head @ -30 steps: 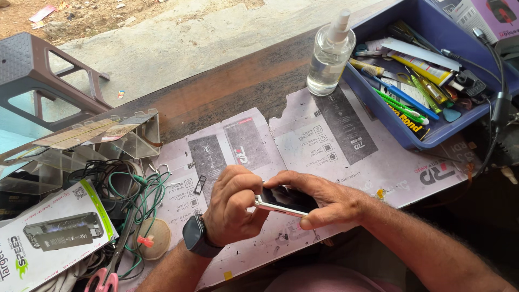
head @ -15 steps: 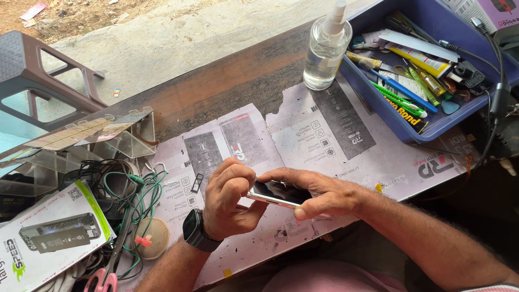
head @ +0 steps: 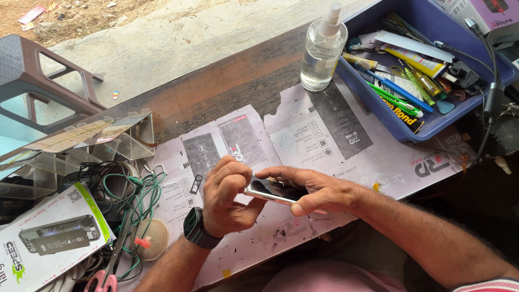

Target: The person disassembles a white smartphone by prying open the back cover and separating the internal chassis. They then use a green-handled screwdriver to remove several screws from the motherboard area.

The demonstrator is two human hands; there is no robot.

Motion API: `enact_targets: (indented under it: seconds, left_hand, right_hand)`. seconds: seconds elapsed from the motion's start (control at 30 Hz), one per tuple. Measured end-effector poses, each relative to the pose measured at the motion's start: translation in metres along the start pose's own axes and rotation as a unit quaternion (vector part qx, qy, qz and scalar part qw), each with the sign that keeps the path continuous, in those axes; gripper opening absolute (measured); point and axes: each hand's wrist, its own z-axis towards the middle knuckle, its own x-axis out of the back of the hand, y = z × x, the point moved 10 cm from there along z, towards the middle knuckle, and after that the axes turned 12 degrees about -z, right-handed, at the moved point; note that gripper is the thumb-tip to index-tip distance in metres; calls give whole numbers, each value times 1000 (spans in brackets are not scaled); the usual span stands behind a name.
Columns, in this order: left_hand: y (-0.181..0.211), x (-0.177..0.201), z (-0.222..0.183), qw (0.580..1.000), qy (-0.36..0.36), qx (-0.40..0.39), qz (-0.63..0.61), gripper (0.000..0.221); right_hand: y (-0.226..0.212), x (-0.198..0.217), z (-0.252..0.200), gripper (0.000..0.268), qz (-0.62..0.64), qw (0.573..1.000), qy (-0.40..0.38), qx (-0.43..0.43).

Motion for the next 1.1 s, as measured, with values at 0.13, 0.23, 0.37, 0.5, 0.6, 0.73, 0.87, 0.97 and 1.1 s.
enact_targets:
  seconds: [0.13,0.23,0.37,0.5,0.6,0.73,0.87,0.97,1.1]
  left_hand:
    - [-1,-1,2,1000,-24,11,4,52]
    - [-2,-1,3,999,-38,-9,17,53]
    - [-4,-1,4,996,-60,-34,50,52]
    - [-5,0,3,994,-66,-40,82,50]
    - [-7,-1,2,991,-70,-49,105,48]
    - [-9,-2,2,990,-60,-64,108,48]
    - [-11,-4,2,990,-58,-55,114,47]
    - [-10,-5,3,985,-64,-48,152,45]
    - [-10,-6,3,980,-79,-33,178,43]
  right_hand:
    - [-6,-2,1,109,3,1000,-14,21]
    - [-3,-1,3,107,-9,1000,-3,19]
    - [2,4,5,106,-26,999,23,13]
    - [4,6,7,106,-39,998,41,17]
    - [6,9,8,106,-45,997,57,10]
    - [7,11,9,106,-32,997,68,9]
    - [3,11,9,107,-29,997,66,24]
    - [1,12,9,107,-32,997,68,32]
    - [4,15,10,105,-46,995,85,19]
